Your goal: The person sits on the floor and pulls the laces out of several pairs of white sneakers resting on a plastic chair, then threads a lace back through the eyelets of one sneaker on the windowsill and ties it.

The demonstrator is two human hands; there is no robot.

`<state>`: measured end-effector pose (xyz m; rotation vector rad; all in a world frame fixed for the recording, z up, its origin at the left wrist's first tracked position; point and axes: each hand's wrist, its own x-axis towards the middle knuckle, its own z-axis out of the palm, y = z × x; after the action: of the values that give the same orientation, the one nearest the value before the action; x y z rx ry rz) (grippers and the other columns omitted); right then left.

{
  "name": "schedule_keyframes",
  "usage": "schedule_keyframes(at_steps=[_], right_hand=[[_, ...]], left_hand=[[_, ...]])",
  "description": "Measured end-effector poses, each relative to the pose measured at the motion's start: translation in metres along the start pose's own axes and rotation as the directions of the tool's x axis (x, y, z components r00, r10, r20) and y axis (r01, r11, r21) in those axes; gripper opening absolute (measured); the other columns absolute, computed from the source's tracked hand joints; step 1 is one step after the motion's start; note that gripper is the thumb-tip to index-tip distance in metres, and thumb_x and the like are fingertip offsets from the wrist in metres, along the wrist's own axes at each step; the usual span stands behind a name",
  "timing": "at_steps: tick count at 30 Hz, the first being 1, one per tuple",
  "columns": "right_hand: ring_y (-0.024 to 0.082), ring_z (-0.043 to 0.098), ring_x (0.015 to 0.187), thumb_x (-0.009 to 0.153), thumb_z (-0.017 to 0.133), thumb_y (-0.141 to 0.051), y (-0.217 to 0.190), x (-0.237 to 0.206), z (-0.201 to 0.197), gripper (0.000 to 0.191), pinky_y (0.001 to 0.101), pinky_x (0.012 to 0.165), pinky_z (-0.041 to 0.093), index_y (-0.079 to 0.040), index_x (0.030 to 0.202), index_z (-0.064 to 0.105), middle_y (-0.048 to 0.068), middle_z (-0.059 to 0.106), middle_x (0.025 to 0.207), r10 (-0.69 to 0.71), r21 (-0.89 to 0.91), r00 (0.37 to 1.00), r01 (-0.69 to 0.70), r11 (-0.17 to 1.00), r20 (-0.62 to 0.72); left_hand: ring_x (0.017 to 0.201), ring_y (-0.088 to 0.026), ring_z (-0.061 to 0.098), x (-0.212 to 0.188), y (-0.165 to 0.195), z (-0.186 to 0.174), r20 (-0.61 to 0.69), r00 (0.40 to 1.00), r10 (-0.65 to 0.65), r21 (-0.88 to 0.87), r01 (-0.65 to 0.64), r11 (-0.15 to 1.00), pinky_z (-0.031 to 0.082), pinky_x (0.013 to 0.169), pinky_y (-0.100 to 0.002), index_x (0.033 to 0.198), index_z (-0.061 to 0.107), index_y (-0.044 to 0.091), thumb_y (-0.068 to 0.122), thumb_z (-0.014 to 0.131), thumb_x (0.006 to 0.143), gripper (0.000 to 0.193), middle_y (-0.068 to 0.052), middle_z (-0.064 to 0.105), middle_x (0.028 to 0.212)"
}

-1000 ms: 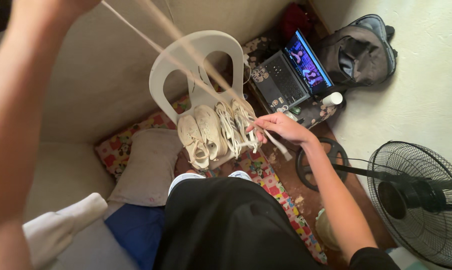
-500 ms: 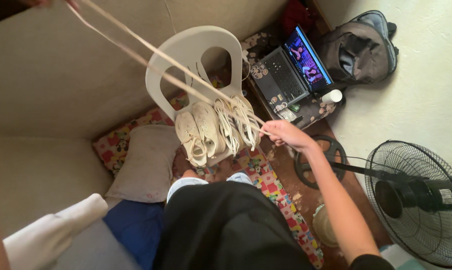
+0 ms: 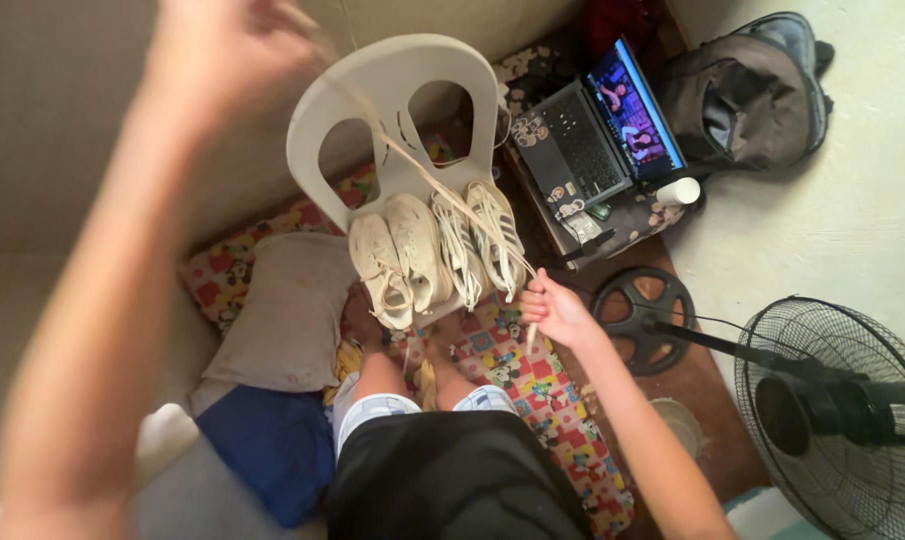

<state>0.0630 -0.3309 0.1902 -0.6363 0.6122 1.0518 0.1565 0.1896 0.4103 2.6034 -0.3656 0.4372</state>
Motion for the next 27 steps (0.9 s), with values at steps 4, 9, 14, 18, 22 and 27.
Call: schedule_keyframes(at_steps=[4, 9, 14, 18, 22, 27], right_hand=[[0.025, 0.059, 0.076, 0.095, 0.049, -0.045, 0.011, 0.025, 0.042, 0.042, 0.0348, 0.077, 0.050, -0.011, 0.072, 0.041, 0.014, 0.062, 0.079, -0.027, 0.005, 0.955, 0.030, 1.000, -0.294], [0.020, 0.060, 0.068, 0.097, 0.057, -0.035, 0.006, 0.060, 0.074, 0.029, 0.0329, 0.069, 0.053, -0.008, 0.085, 0.053, 0.010, 0.061, 0.082, -0.033, -0.125, 0.991, 0.017, 0.992, -0.131], [0.005, 0.041, 0.053, 0.100, 0.058, -0.007, 0.005, 0.075, 0.070, 0.014, 0.0204, 0.044, 0.032, -0.009, 0.093, 0.046, 0.004, 0.057, 0.081, -0.109, -0.411, 0.991, 0.067, 0.909, -0.080], [0.003, 0.038, 0.048, 0.102, 0.054, -0.012, 0.025, 0.082, 0.066, 0.011, 0.0194, 0.040, 0.027, -0.006, 0.097, 0.047, 0.001, 0.055, 0.077, -0.124, -0.571, 0.992, 0.091, 0.816, -0.019], [0.004, 0.037, 0.046, 0.096, 0.063, -0.015, 0.068, 0.114, 0.052, 0.019, 0.0219, 0.038, 0.024, -0.016, 0.106, 0.047, -0.002, 0.044, 0.067, -0.111, -0.744, 0.987, -0.015, 0.667, -0.120], [0.015, 0.050, 0.058, 0.106, 0.057, -0.024, 0.130, 0.162, 0.011, 0.026, 0.0340, 0.052, 0.044, -0.008, 0.121, 0.043, 0.003, 0.054, 0.073, -0.467, -0.922, 0.884, 0.212, 0.325, 0.039]], left_hand=[[0.089, -0.037, 0.067, -0.054, 0.117, 0.111, -0.085, 0.996, -0.036, -0.334, 0.005, 0.943, 0.055, 0.081, -0.046, 0.089, 0.071, 0.007, 0.004, 0.071, 0.078, 0.011, -0.015, 0.067, 0.090], [0.080, -0.038, 0.070, -0.139, 0.230, 0.190, 0.357, 0.919, -0.169, -0.432, 0.323, 0.842, 0.056, 0.069, -0.044, 0.104, 0.062, 0.002, 0.010, 0.067, 0.092, 0.015, -0.019, 0.067, 0.097], [0.074, -0.031, 0.069, -0.197, 0.239, 0.210, 0.231, 0.719, -0.656, -0.773, 0.545, 0.325, 0.056, 0.063, -0.035, 0.116, 0.069, 0.003, 0.024, 0.063, 0.096, 0.029, -0.018, 0.072, 0.100], [0.077, -0.015, 0.077, -0.200, 0.179, 0.249, 0.945, 0.161, -0.286, -0.325, 0.566, -0.757, 0.056, 0.067, -0.025, 0.107, 0.071, 0.005, 0.072, 0.037, 0.087, 0.078, -0.008, 0.082, 0.095], [0.071, -0.024, 0.074, -0.192, 0.115, 0.309, 0.889, 0.423, -0.176, -0.323, 0.307, -0.895, 0.060, 0.068, -0.035, 0.092, 0.064, 0.003, 0.067, 0.060, 0.078, 0.066, -0.015, 0.075, 0.083], [0.059, -0.012, 0.050, -0.168, 0.019, 0.391, 0.752, 0.384, -0.535, -0.659, 0.442, -0.609, 0.050, 0.059, -0.033, 0.094, 0.060, 0.010, 0.030, 0.071, 0.099, 0.024, 0.002, 0.054, 0.071]])
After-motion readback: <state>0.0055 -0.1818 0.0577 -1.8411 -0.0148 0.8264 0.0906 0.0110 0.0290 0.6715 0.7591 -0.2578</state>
